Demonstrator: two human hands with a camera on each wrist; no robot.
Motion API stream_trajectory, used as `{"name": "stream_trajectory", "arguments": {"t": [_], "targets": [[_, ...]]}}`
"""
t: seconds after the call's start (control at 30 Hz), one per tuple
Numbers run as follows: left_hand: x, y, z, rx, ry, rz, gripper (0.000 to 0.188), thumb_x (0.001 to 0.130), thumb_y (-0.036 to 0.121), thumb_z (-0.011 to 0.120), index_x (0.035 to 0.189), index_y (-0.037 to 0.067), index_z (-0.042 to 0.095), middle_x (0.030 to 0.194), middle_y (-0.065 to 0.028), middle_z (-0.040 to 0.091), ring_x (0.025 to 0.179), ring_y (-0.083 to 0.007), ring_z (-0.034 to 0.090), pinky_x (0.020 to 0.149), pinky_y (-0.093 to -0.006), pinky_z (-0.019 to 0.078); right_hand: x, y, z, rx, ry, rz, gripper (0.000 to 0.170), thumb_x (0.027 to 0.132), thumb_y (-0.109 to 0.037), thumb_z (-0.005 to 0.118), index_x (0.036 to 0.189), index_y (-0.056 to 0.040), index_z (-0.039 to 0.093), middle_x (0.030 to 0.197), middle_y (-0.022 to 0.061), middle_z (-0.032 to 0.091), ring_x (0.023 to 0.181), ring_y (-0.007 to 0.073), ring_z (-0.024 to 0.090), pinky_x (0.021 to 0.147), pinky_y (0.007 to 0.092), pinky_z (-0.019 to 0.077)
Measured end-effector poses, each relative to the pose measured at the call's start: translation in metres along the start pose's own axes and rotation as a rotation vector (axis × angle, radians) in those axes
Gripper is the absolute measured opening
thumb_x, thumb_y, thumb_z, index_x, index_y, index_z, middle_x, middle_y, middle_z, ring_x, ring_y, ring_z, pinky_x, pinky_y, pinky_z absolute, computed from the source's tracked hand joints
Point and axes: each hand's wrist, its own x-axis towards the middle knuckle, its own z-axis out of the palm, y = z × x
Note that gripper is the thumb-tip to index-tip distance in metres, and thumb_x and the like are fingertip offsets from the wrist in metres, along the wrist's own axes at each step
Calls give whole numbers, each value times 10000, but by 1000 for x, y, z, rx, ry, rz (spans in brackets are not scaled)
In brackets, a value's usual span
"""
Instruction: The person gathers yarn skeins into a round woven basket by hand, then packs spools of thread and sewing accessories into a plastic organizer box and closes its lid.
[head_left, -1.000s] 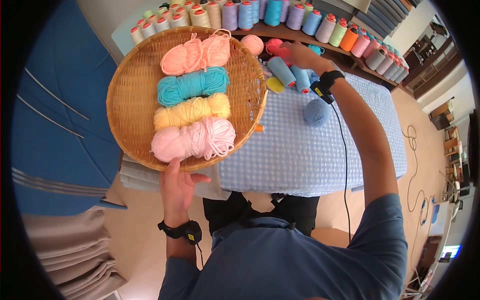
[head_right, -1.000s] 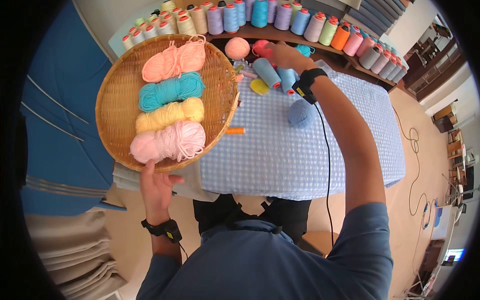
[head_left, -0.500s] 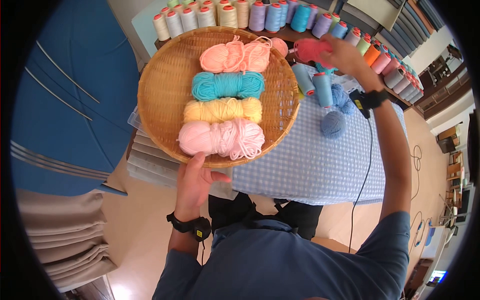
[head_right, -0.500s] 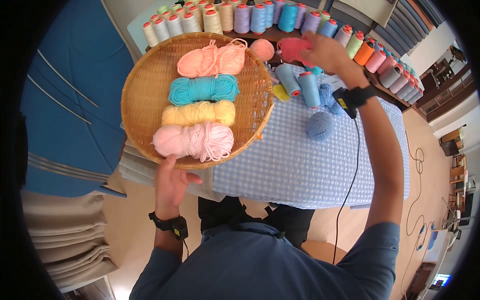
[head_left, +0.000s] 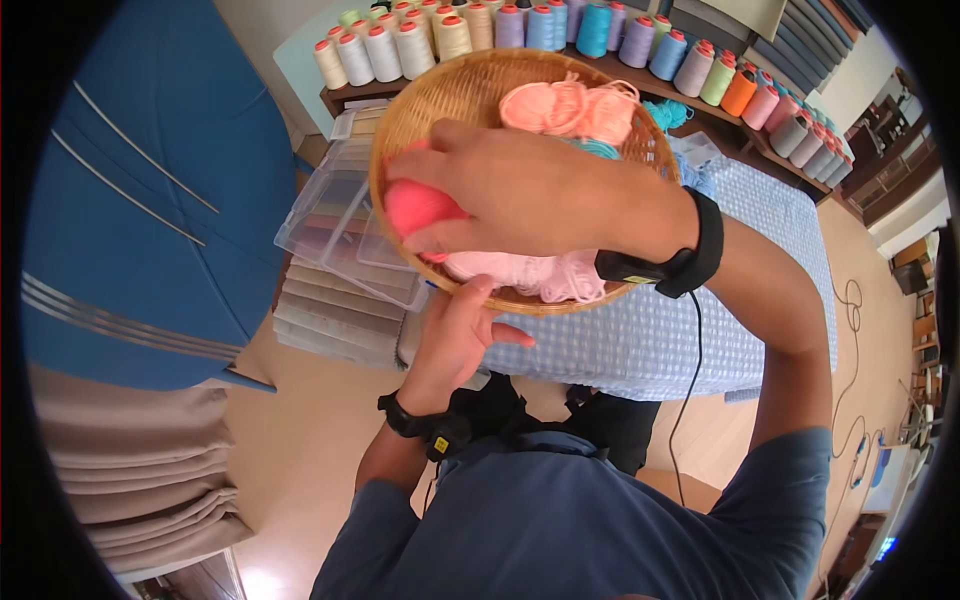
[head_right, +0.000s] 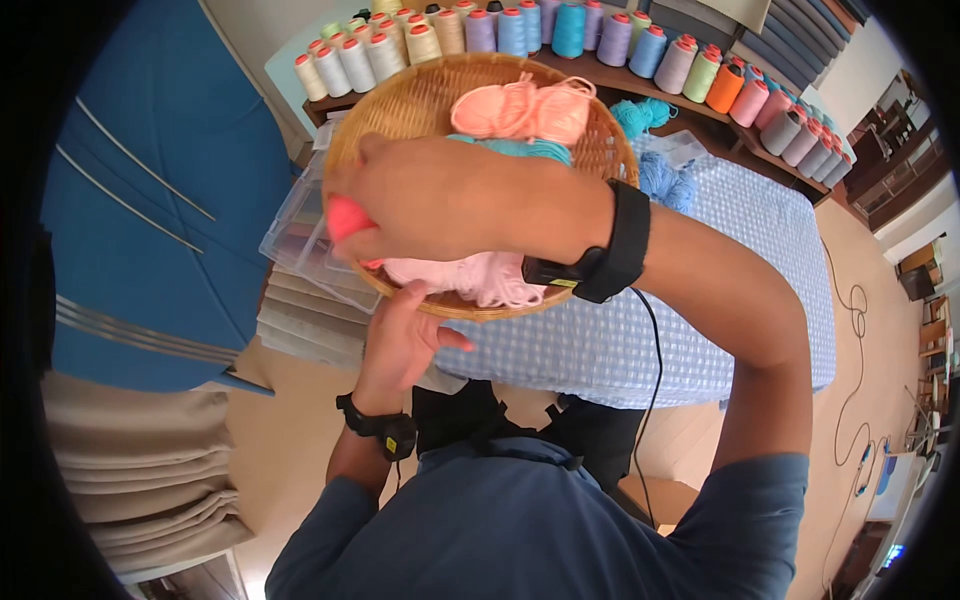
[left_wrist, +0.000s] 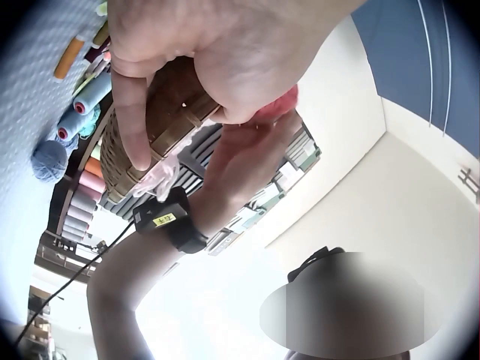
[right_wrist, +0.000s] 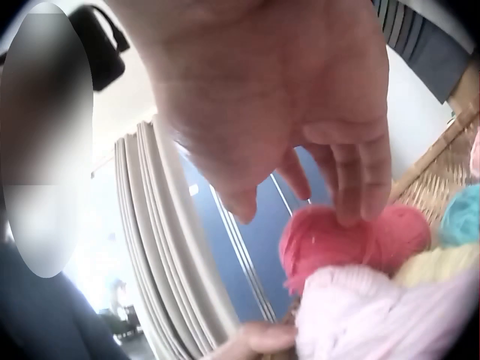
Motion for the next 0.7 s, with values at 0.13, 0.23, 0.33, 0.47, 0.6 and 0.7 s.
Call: {"name": "stream_trajectory", "arguments": {"t": [0.13, 0.23, 0.33, 0.47, 0.6, 0.7], "targets": [[-8, 5, -13, 91, 76, 49, 424, 989, 314, 453, 1311, 39, 475, 1247, -105, 603, 1060, -251, 637, 653, -402, 600, -19, 46, -27, 266, 170, -70, 377, 923, -303, 618, 1188, -35, 599, 1021, 114, 653, 927, 222, 638, 821, 322, 513], [-10, 10, -30, 73, 175, 99, 442, 992, 328, 443, 1325, 39, 462, 1245, -105, 607, 1046, -251, 641, 647, -388, 600, -55, 105, -61, 527, 285, 324, 306, 950, -211, 594, 1189, -21, 596, 958, 29, 644, 935, 126, 613, 806, 280, 500], [-10, 18, -42, 32, 147, 147, 454, 997, 285, 429, 1347, -5, 431, 1266, -134, 583, 1062, -250, 640, 671, -402, 610, -95, 203, -47, -39, 268, 375, 261, 929, -205, 566, 1120, -33, 614, 918, 99, 673, 827, 243, 648, 783, 354, 528], [-6, 21, -46, 49, 183, 182, 450, 1004, 283, 404, 1341, -13, 436, 1279, -135, 580, 1072, -250, 638, 668, -404, 610, -133, 299, -4, -413, 13, 462, 375, 893, -104, 547, 1266, -58, 548, 1216, 160, 610, 1069, 361, 602, 931, 430, 487], [-8, 23, -47, 73, 232, 201, 495, 991, 318, 419, 1358, -15, 418, 1256, -146, 594, 1040, -272, 646, 625, -363, 607, -129, 340, 19, -316, -158, 692, 704, 835, -56, 605, 1471, -120, 308, 1468, 195, 373, 1253, 378, 499, 1039, 422, 433], [-12, 23, -49, 51, 187, 188, 448, 1004, 278, 402, 1318, -38, 451, 1266, -142, 587, 1061, -262, 643, 663, -413, 610, -125, 353, 32, -345, -90, 743, 727, 797, -59, 654, 1450, -117, 341, 1437, 200, 403, 1227, 388, 514, 1026, 424, 444]]}}
